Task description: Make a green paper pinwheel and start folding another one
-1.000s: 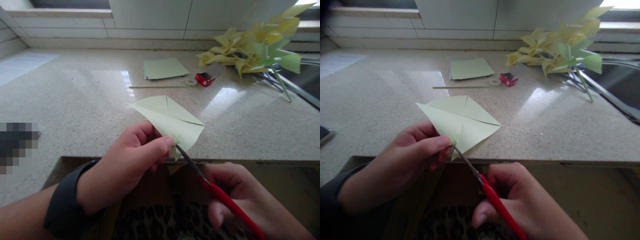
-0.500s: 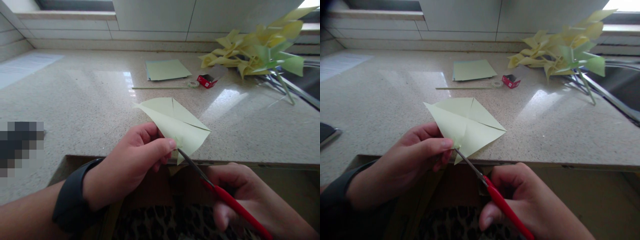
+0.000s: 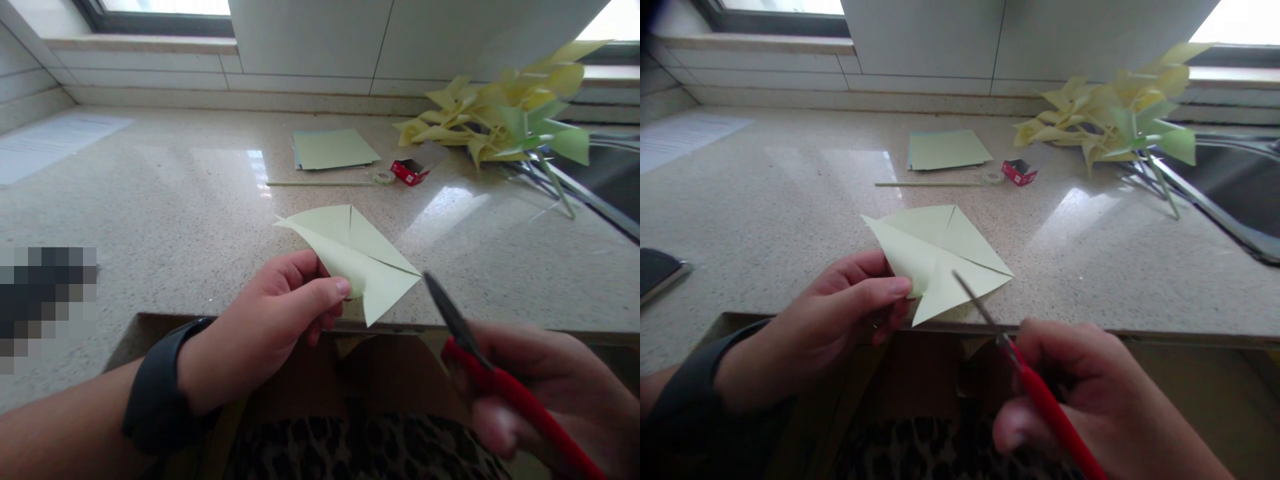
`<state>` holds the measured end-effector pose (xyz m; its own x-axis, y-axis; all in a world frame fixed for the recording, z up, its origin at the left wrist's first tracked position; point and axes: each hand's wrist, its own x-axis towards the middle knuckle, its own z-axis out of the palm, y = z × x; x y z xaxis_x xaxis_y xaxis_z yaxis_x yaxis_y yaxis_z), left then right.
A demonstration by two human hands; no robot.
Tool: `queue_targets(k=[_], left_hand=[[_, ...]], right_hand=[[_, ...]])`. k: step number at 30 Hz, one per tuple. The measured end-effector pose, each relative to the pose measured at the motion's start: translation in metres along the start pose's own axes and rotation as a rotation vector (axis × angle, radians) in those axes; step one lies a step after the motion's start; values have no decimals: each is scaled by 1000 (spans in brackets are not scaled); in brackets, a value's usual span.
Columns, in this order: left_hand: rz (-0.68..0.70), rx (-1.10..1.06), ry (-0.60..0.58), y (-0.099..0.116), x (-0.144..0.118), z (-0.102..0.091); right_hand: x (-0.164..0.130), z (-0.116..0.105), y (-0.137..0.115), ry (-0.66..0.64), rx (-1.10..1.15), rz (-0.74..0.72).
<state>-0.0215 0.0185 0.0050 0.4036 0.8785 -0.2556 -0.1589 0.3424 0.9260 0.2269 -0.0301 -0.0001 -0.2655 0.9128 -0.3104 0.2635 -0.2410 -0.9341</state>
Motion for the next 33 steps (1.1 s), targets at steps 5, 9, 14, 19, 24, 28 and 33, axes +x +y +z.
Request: queue_targets(k=[5,9,14,19,24,28,33], left_hand=[[30,75,25,0,1,0],[-7,185,7,2,1,0],[-33,263,6,2,0,-1],[-16,305,1,0,-1,-1],[0,318,-29,2,-1,-1],[-21,309,-53,2,-2,-1],[-25,278,-103,0,0,-2]], right_hand=[[8,15,-28,336,18,40],[25,23,-35,340,0,-61],[40,28,-29,228,19,-70],[42,31,-25,183,-5,-82],[41,32,-27,159,9,-75],[41,34,-28,169,-30,-102],[44,36,-23,200,-42,-118]])
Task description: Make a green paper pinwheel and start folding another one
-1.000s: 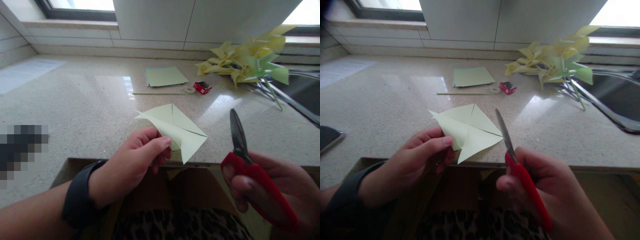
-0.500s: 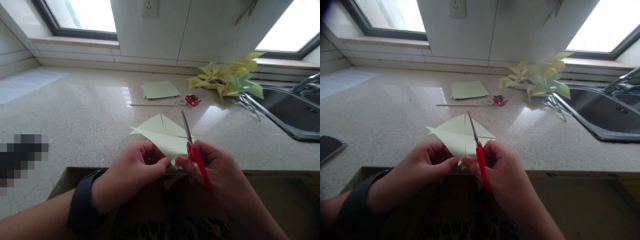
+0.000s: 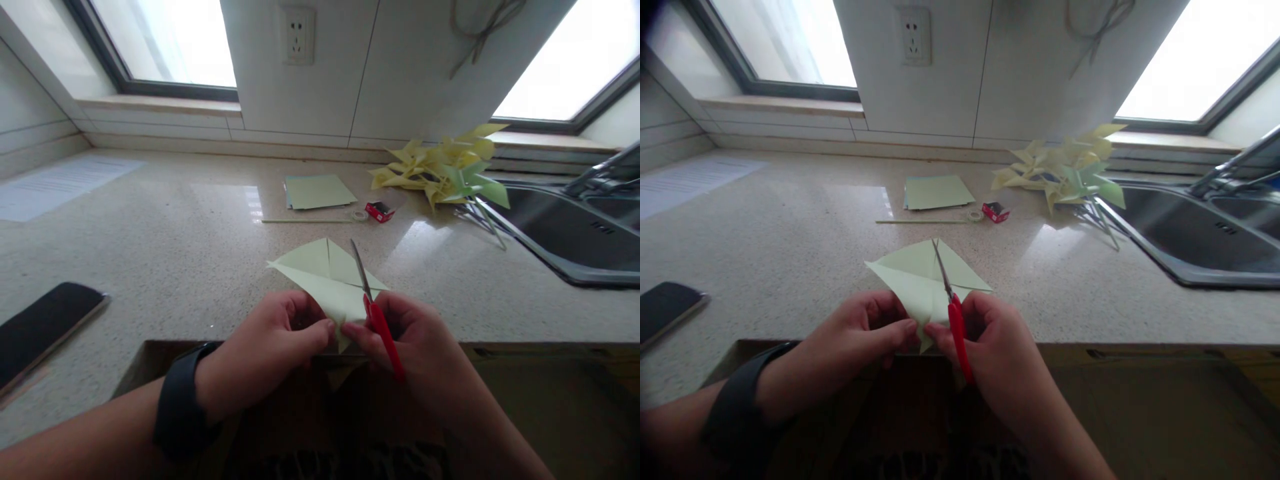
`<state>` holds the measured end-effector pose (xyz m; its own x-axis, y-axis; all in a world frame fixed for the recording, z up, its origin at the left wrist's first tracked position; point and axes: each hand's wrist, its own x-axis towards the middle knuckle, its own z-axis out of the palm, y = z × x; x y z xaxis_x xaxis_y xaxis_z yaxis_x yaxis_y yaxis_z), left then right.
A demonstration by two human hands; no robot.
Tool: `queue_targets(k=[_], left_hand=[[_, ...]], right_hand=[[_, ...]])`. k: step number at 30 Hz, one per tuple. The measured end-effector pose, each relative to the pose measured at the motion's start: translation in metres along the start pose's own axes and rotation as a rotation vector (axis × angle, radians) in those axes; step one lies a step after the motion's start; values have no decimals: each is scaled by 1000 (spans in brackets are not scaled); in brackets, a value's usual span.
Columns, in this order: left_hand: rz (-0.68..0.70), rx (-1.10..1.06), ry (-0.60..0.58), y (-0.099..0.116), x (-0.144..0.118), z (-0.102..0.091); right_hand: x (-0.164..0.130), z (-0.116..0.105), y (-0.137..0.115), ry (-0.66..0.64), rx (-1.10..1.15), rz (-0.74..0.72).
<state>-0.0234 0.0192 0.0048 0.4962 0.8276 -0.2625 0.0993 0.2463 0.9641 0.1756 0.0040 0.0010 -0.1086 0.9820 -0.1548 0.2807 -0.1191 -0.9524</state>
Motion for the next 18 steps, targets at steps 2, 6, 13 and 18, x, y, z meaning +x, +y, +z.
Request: queue_targets(k=[2,6,13,18], left_hand=[[7,6,-23,0,1,0],[19,6,-54,1,2,-1],[14,48,-97,0,3,-3],[19,88,-146,-2,4,-5]], right_hand=[[0,0,3,-2,-6,4],[-2,1,5,-11,-23,4],[-13,-13,8,55,50,52],[-34,-31,19,231,117,141]])
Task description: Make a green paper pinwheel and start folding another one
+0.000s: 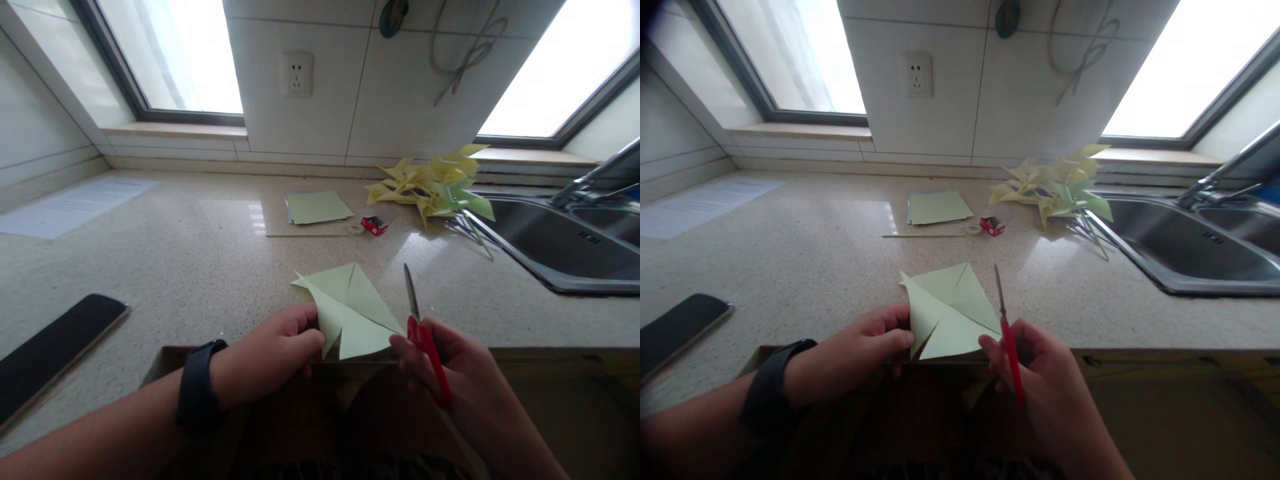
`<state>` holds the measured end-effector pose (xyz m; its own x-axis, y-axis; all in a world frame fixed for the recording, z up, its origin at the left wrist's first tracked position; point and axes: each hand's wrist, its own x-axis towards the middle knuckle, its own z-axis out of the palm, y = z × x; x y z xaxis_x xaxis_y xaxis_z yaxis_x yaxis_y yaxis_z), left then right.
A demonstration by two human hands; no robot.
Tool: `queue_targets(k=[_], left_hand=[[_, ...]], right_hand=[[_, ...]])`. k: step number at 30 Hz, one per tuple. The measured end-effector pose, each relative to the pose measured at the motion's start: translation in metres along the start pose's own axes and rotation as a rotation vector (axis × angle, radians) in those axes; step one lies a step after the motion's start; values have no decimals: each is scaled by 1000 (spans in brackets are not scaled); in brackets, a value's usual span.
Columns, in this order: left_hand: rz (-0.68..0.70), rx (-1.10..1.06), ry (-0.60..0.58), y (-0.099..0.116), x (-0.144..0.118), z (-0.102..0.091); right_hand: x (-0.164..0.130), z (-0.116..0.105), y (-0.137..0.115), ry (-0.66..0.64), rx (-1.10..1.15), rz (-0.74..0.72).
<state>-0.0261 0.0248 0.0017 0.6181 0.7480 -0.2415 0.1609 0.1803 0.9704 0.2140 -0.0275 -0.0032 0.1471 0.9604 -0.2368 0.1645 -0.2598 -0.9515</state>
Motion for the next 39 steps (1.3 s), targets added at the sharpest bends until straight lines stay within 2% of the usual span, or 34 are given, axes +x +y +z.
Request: queue_targets(k=[6,11,15,19,21,25,27,32,36,39], left_hand=[[-29,-34,-52,3,0,-6],[-118,-28,-57,11,-4,-12],[-184,-56,-46,15,-7,-17],[-133,-114,-17,14,-7,-20],[-127,-149,3,12,-6,-20],[-137,-229,148,7,-4,-17],[-117,-253,190,6,-4,-15],[-32,-327,156,11,-8,-7],[93,-321,267,10,-9,2],[214,-293,311,4,-11,8]], right_hand=[[-12,-17,27,131,-55,16],[-10,-21,45,110,-149,-40],[-11,-10,51,74,-112,-59],[-14,7,56,20,52,-20],[-15,12,59,41,123,-19],[-16,15,57,165,147,-81],[-17,14,52,230,131,-123],[-21,12,39,307,140,-177],[-16,7,30,407,118,-278],[-8,1,23,424,82,-336]])
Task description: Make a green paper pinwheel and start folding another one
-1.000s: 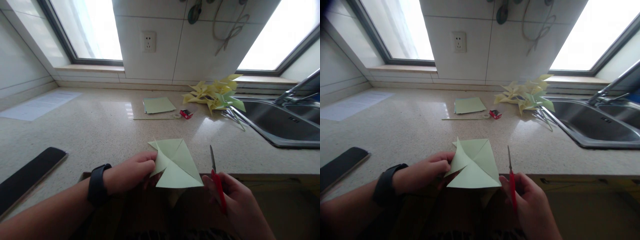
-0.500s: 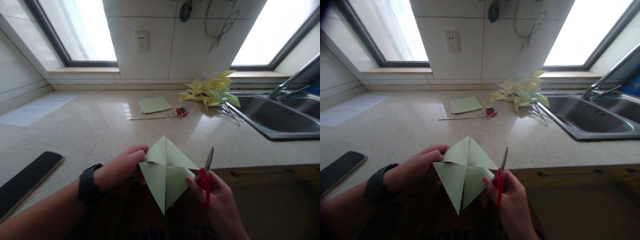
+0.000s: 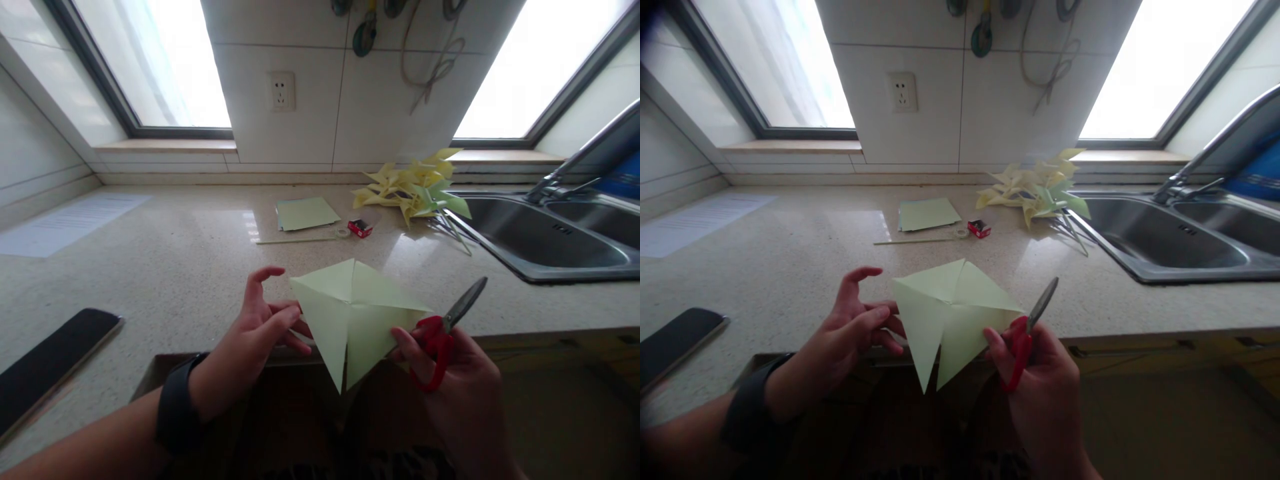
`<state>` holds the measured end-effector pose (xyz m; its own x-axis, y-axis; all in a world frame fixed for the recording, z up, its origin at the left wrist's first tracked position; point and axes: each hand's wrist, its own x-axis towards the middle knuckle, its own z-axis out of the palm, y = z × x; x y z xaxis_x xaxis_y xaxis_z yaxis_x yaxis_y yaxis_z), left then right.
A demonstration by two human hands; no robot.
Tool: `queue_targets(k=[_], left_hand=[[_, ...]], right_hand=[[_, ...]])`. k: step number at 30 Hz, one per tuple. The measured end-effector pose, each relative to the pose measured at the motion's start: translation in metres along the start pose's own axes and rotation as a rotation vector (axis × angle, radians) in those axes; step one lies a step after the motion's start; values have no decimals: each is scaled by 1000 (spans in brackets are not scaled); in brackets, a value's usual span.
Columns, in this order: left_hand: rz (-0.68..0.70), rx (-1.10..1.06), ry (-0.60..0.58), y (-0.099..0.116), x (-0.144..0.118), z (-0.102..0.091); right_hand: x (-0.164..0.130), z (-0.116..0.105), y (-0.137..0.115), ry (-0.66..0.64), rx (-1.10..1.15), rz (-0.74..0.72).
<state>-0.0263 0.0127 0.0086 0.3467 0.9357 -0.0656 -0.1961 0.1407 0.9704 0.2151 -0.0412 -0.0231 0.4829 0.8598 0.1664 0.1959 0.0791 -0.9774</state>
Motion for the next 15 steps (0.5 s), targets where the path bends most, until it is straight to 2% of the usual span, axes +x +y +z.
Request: queue_targets(k=[3,6,11,15], left_hand=[[59,31,-152,-8,-3,0],[62,197,-279,-14,-4,-1],[127,683,-277,-13,-4,-1],[79,746,-266,-11,-8,3]], right_hand=[[12,1,-3,-42,-29,-1],[21,5,-6,-110,-20,36],[28,12,-8,-163,28,106],[26,15,-7,-138,57,132]])
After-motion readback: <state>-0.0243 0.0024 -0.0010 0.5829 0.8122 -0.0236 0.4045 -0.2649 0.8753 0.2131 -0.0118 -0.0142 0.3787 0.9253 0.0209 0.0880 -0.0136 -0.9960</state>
